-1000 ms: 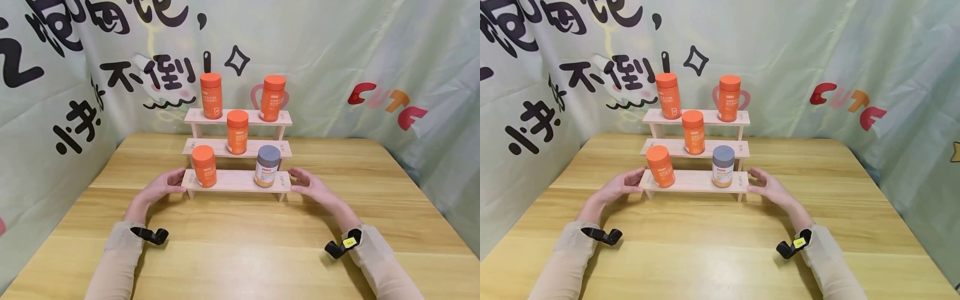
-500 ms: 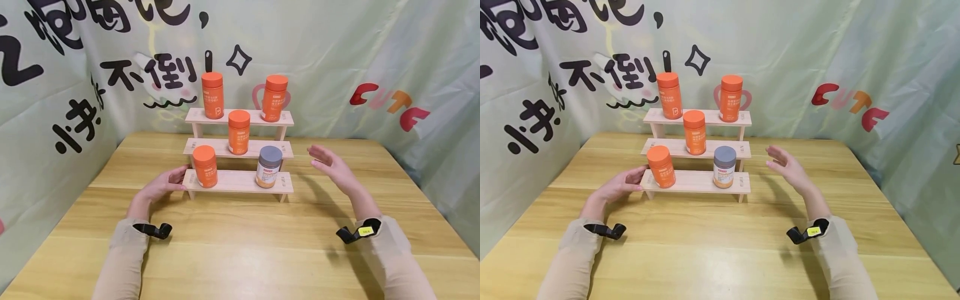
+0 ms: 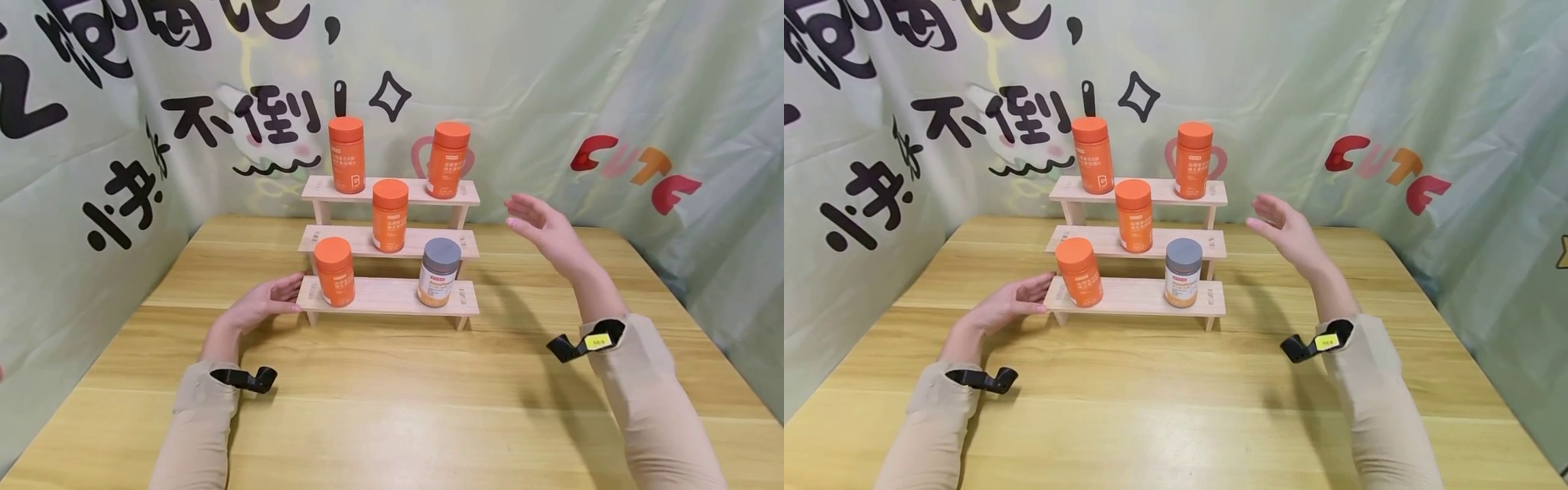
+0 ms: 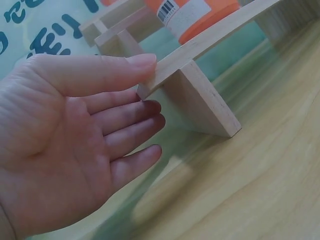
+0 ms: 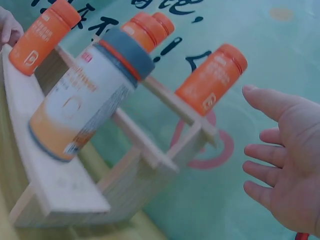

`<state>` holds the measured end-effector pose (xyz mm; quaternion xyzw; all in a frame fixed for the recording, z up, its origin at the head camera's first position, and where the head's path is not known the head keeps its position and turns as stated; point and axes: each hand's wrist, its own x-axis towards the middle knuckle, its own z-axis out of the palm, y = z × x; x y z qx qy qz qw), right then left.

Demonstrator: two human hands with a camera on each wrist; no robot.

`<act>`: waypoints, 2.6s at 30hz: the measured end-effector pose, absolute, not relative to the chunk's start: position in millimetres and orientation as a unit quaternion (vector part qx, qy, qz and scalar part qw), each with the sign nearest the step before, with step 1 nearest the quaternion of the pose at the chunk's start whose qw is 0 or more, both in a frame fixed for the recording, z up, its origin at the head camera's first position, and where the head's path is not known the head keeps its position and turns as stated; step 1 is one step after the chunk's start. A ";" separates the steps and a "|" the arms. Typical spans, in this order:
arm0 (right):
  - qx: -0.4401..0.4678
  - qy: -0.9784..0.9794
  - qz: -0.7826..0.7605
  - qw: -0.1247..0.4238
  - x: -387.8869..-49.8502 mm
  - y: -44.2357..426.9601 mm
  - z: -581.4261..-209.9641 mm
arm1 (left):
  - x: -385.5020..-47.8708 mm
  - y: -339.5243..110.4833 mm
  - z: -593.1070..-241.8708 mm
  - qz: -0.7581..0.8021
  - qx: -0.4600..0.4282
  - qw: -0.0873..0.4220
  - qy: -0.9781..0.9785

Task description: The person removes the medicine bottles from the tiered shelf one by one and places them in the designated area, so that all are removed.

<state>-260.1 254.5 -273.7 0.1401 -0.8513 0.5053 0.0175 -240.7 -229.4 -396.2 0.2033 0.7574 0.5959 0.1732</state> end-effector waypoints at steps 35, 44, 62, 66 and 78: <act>0.078 -0.829 0.551 0.055 -334.7 159.2 -226.2 | -240.2 -229.0 -396.7 0.610 0.190 0.173 0.750; 0.064 -0.834 0.546 0.058 -335.6 155.4 -226.4 | -241.3 -229.0 -396.9 0.612 0.194 0.175 0.746; 0.045 -0.830 0.546 0.099 -312.9 211.6 -223.8 | -240.9 -229.4 -397.3 0.604 0.193 0.166 0.755; 0.032 -0.836 0.538 0.100 -308.9 231.4 -231.5 | -240.0 -230.7 -396.5 0.603 0.189 0.167 0.757; 0.005 -0.867 0.486 0.113 -301.4 279.8 -275.2 | -241.6 -228.8 -398.2 0.609 0.198 0.169 0.749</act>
